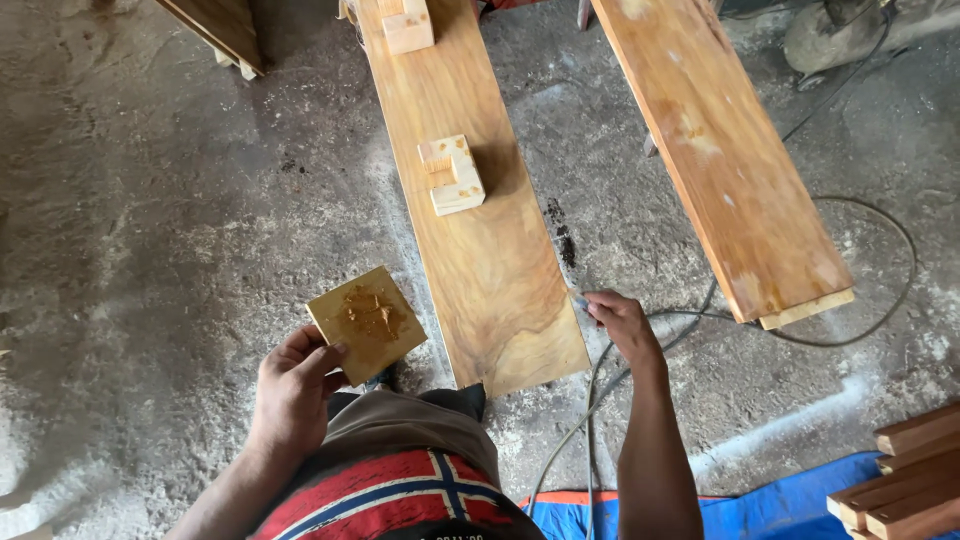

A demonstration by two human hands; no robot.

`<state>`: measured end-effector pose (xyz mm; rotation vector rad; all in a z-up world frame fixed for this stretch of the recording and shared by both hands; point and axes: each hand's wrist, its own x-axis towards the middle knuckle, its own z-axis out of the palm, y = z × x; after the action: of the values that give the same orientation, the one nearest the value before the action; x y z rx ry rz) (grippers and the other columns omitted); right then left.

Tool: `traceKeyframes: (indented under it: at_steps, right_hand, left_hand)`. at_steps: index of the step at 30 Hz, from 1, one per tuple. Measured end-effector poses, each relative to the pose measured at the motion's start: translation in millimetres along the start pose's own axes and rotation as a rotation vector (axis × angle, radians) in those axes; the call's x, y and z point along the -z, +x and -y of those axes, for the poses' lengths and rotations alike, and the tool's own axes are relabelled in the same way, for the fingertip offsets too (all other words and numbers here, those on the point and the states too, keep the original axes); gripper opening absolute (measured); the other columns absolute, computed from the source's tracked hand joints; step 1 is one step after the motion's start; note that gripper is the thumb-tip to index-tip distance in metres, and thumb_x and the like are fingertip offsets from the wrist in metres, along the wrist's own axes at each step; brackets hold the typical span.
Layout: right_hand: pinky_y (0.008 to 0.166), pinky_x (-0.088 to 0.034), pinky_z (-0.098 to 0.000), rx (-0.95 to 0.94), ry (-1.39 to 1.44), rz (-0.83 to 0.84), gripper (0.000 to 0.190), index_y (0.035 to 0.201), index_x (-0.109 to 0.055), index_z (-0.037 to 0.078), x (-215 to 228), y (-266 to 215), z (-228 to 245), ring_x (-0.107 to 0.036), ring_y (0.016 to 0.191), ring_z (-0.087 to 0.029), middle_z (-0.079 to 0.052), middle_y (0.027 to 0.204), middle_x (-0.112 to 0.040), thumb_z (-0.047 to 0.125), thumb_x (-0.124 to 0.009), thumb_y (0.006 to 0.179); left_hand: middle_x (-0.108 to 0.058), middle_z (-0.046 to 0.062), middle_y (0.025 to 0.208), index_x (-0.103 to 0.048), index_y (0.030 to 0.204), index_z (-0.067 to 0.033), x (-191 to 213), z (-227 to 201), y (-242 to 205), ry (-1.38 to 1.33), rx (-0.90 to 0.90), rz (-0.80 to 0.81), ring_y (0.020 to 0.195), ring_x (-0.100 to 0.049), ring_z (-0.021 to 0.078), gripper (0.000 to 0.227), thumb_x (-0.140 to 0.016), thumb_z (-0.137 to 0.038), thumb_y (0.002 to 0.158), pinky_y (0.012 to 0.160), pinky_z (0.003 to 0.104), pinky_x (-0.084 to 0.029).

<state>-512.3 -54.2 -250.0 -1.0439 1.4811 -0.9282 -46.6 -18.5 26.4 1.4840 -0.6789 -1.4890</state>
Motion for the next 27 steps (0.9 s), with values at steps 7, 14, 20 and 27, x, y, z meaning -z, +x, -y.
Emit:
traceKeyframes:
  at_steps: [7,14,20,27]
  right_hand:
    - [0.072,-0.051,-0.0294,0.027,-0.048,-0.076,0.026,0.123,-0.075,0.006,2,-82,-4,-0.060,0.081,-0.013,-0.003,0.098,-0.070,0.007,-0.065,0.099]
    - [0.076,-0.047,-0.0243,0.249,-0.082,-0.088,0.033,0.123,-0.074,0.008,-8,-97,-7,-0.058,0.087,-0.011,-0.001,0.098,-0.062,-0.003,-0.069,0.092]
    - [0.076,-0.048,-0.0242,0.136,-0.150,-0.075,0.037,0.120,-0.077,0.013,1,-95,-2,-0.059,0.086,-0.012,-0.002,0.097,-0.063,-0.003,-0.072,0.087]
    - [0.079,-0.053,-0.0309,0.383,-0.583,-0.190,0.037,0.115,-0.078,0.013,16,-114,39,-0.062,0.090,-0.021,-0.007,0.099,-0.064,-0.006,-0.072,0.084]
  left_hand:
    - [-0.071,0.014,0.103,-0.066,0.113,0.0047,-3,-3,-1,-0.017,0.005,-0.037,0.088,-0.071,0.0216,0.024,-0.061,-0.007,0.092,0.079,0.037,-0.059]
    - [-0.071,0.015,0.104,-0.063,0.114,0.0067,-11,3,1,0.007,0.030,0.041,0.089,-0.071,0.0225,0.025,-0.062,-0.007,0.093,0.080,0.038,-0.060]
    - [-0.072,0.015,0.104,-0.064,0.114,0.0068,-14,2,-1,0.018,0.033,0.063,0.089,-0.070,0.0222,0.026,-0.062,-0.007,0.092,0.078,0.037,-0.059]
    - [-0.072,0.016,0.101,-0.064,0.112,0.0080,-11,1,-5,-0.004,0.020,0.051,0.088,-0.071,0.0235,0.024,-0.062,-0.007,0.094,0.078,0.038,-0.060]
